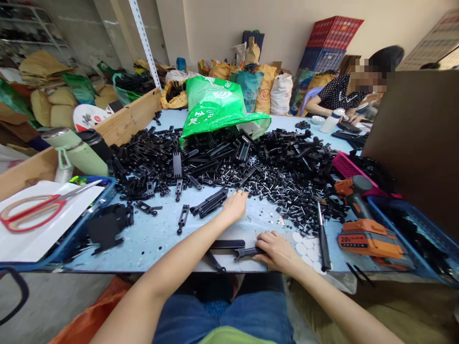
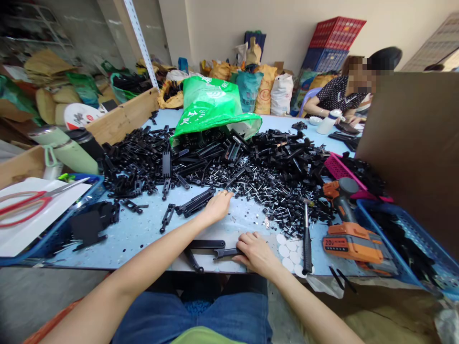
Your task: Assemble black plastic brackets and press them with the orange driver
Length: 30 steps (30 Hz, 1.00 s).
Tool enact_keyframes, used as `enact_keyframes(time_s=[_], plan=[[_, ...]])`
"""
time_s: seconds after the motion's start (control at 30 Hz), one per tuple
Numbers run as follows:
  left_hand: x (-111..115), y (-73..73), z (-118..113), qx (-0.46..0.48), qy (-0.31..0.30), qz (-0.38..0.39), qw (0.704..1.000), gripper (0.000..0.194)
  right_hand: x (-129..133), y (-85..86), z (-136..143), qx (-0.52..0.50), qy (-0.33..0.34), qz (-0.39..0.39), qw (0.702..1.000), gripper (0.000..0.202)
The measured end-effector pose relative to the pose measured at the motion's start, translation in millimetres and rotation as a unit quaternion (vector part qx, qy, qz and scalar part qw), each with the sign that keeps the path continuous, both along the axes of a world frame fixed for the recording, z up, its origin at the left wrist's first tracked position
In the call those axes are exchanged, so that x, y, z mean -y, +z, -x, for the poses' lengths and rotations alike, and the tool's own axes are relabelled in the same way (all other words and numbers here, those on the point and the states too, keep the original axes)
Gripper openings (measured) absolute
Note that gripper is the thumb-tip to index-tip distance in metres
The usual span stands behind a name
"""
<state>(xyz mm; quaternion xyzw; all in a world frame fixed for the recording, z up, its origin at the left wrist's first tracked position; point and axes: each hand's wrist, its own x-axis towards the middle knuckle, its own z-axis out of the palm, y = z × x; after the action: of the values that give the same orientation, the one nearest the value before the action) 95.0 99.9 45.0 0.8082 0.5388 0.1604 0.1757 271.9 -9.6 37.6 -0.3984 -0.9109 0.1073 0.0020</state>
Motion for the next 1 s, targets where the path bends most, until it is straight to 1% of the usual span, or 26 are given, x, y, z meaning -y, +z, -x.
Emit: enact_keyframes(time_s=[0.07, 0.1, 0.17, 0.23, 0.3, 0.37, 0.43, 0.5, 0.53, 0.57, 0.6, 0.63, 0.67, 0.7, 0.73, 0.77, 0.8, 0.87, 0.93, 0.97, 1.0], plan=[[-29.6, -5.9, -15.8, 0.005, 0.042, 0.006, 0.999, 0.027, -0.6, 1.9, -4.7, -0.011, -0.006, 0.011, 1.0, 0.036], [-39.7, -9.3, -21.4, 0.011, 0.059, 0.009, 0.998, 0.026, -4.3, 4.0, -6.7, -0.02, -0.014, 0.01, 1.0, 0.035], [-50.4, -14.9, -28.6, 0.028, 0.084, 0.015, 0.996, 0.022, -20.8, 8.6, -9.7, -0.029, -0.054, -0.013, 0.998, 0.032], [-50.1, -16.4, -30.6, 0.052, 0.095, 0.018, 0.994, 0.017, -48.7, 10.8, -10.8, -0.013, -0.126, -0.059, 0.99, 0.029], [-41.1, -13.1, -25.5, 0.085, 0.096, 0.018, 0.992, 0.014, -81.9, 8.4, -8.6, 0.018, -0.211, -0.093, 0.973, 0.027], [-24.8, -6.3, -10.3, 0.124, 0.095, 0.021, 0.988, 0.012, -111.8, 1.6, -3.5, 0.036, -0.272, -0.1, 0.956, 0.024], [-2.2, 1.5, 16.9, 0.166, 0.1, 0.038, 0.98, 0.012, -131.5, -6.5, 1.8, 0.032, -0.297, -0.09, 0.95, 0.02], [25.5, 7.4, 52.8, 0.207, 0.114, 0.071, 0.969, 0.013, -138.8, -12.3, 4.4, 0.019, -0.305, -0.079, 0.949, 0.018], [40.4, 9.0, 71.5, 0.233, 0.127, 0.096, 0.959, 0.015, -138.3, -13.6, 4.4, 0.011, -0.308, -0.075, 0.948, 0.019], [55.6, 9.4, 89.1, 0.278, 0.139, 0.138, 0.94, 0.018, -135.6, -13.5, 3.6, 0.001, -0.308, -0.07, 0.949, 0.02], [70.3, 8.7, 104.6, 0.369, 0.167, 0.214, 0.889, 0.02, -131.3, -12.2, 2.4, -0.009, -0.304, -0.064, 0.951, 0.022], [83.9, 7.1, 117.3, 0.436, 0.195, 0.277, 0.834, 0.023, -125.7, -9.6, 1.0, -0.016, -0.296, -0.058, 0.953, 0.022], [95.9, 4.6, 126.8, 0.492, 0.217, 0.332, 0.775, 0.026, -119.1, -5.9, -0.1, -0.029, -0.281, -0.051, 0.958, 0.021], [105.9, 1.8, 133.4, 0.53, 0.234, 0.372, 0.725, 0.028, -111.8, -1.4, -0.7, -0.052, -0.261, -0.041, 0.963, 0.02], [113.4, -1.0, 137.3, 0.548, 0.244, 0.393, 0.698, 0.028, -103.9, 3.7, -0.4, -0.086, -0.237, -0.027, 0.967, 0.019], [118.4, -3.5, 139.4, 0.556, 0.249, 0.401, 0.684, 0.028, -95.6, 9.1, 0.7, -0.125, -0.211, -0.007, 0.969, 0.019], [121.2, -5.4, 140.3, 0.56, 0.251, 0.402, 0.68, 0.028, -86.9, 14.6, 2.6, -0.165, -0.186, 0.019, 0.968, 0.019], [121.6, -7.0, 140.5, 0.555, 0.252, 0.399, 0.685, 0.029, -69.8, 24.8, 8.7, -0.219, -0.15, 0.08, 0.961, 0.019], [118.9, -6.4, 139.6, 0.532, 0.243, 0.399, 0.706, 0.029, -54.4, 32.7, 16.6, -0.222, -0.131, 0.139, 0.956, 0.017], [117.7, -5.9, 138.7, 0.509, 0.234, 0.397, 0.727, 0.029, -48.0, 35.6, 20.6, -0.216, -0.122, 0.162, 0.955, 0.017], [117.3, -5.8, 137.1, 0.478, 0.225, 0.38, 0.759, 0.029, -42.6, 37.9, 24.5, -0.208, -0.113, 0.177, 0.955, 0.016]])
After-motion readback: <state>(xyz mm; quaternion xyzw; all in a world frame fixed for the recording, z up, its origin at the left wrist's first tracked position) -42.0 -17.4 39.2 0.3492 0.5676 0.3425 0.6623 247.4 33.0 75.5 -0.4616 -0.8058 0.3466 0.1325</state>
